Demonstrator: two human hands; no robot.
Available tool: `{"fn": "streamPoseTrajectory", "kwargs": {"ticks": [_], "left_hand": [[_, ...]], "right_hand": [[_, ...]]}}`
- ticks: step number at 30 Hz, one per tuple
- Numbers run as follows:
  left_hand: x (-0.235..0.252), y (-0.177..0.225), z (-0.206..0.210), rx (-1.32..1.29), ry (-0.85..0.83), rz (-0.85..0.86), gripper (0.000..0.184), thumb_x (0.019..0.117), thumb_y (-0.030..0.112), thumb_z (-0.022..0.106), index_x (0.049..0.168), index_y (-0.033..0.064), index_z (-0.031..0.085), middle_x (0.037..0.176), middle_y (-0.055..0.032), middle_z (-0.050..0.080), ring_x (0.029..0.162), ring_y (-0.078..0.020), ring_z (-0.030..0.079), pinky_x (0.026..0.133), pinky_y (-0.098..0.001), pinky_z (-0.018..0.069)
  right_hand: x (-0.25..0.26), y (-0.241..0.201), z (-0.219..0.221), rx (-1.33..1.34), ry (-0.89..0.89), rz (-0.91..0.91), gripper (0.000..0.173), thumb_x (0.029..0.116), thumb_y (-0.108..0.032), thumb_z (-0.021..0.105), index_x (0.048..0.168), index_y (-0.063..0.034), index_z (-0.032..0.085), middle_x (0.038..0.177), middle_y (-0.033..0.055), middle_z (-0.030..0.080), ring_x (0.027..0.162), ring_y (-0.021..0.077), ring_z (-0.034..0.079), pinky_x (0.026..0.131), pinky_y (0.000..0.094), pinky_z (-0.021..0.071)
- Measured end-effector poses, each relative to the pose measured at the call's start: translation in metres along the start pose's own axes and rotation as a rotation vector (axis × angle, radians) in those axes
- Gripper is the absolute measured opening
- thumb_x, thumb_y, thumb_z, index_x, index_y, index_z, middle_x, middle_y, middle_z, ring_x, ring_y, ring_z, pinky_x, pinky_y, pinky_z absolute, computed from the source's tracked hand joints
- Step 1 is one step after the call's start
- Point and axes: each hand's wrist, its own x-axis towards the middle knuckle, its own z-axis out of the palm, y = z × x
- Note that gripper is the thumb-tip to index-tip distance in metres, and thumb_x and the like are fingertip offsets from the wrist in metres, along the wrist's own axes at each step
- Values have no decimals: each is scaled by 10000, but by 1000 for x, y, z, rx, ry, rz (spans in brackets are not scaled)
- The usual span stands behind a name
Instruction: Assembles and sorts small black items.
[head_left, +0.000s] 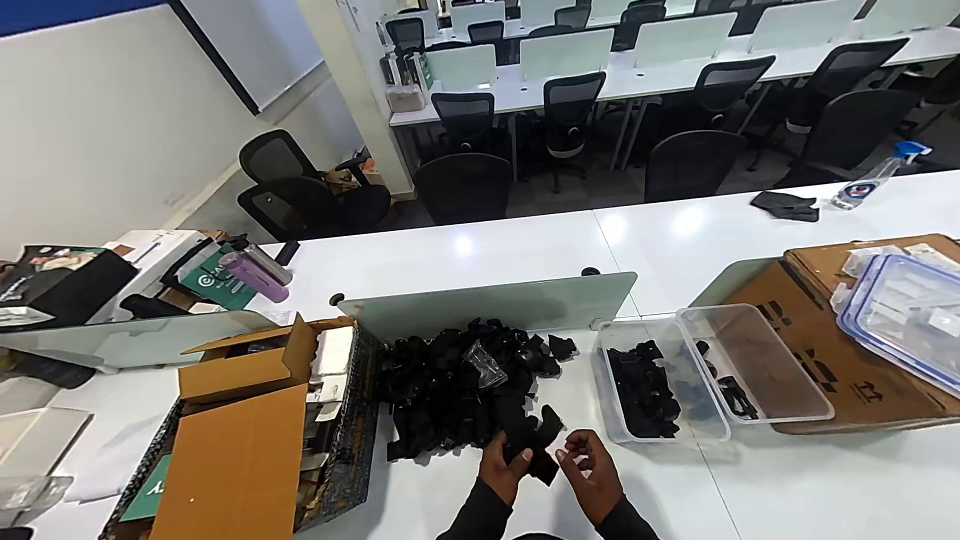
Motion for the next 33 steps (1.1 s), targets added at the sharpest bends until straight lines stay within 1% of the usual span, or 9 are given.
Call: {"fn": "streamPoseTrajectory", "kwargs": {"ticks": [7,9,11,13,18,24,27,31,33], "left_hand": [[-6,29,3,-420,35,-80,384,953,-61,580,1318,-78,463,1077,-198,706,900,-282,744,776,-449,652],[-5,29,4,-409,47,-67,392,946,-56,590,1318,-75,465,1078,-203,707,898,-289,745,769,-454,653],[0,24,3,-306,115,-37,411,943,-45,627,1329,-82,490,1105,-222,700,908,-294,745,763,-454,656],[6,18,0,-104,218,15,450,939,-5,669,1349,-90,505,1149,-228,686,941,-258,738,793,-420,652],[8,17,-8,238,290,100,453,920,67,701,1305,-121,550,1181,-239,680,1084,-237,691,993,-390,559],[0,2,-7,639,124,212,471,932,143,696,1308,-123,595,1177,-260,705,1132,-326,697,1067,-470,513],[-3,-13,-4,711,1,291,391,932,148,678,1248,-80,651,1097,-206,740,1047,-296,731,1009,-478,552],[-6,-5,-2,742,-183,296,352,914,60,633,1238,-74,657,1131,-198,731,1089,-284,713,1035,-466,538],[-6,3,-3,752,-267,201,384,932,54,610,1293,-76,624,1163,-210,718,1093,-293,708,1035,-469,534]], "right_hand": [[-8,3,-5,154,-371,20,797,820,-332,809,1456,-8,454,1433,132,558,1290,217,578,994,428,558],[-10,-2,2,246,-410,74,705,837,-276,824,1401,0,503,1338,112,626,1190,193,650,976,402,589],[-12,-3,11,297,-311,114,357,853,-222,787,1108,-11,654,974,73,738,876,148,723,798,347,613],[-14,0,15,316,-249,124,204,884,-193,740,970,-23,665,814,65,729,734,157,716,710,341,612],[-21,1,10,314,-237,142,443,857,-53,741,1239,-9,521,834,77,729,694,196,718,656,359,619],[-23,-14,4,376,-250,-44,198,888,-2,675,1064,-43,594,839,42,698,573,135,645,532,305,574],[-14,-26,2,389,-275,-72,106,896,1,682,995,-29,660,857,45,721,635,147,688,601,321,613],[-6,-27,-2,299,-418,-98,326,827,28,742,1145,11,669,1079,93,740,892,188,746,841,387,642],[-4,-23,-3,207,-450,-135,371,816,41,734,1180,17,665,1113,93,731,899,160,738,847,360,636]]}}
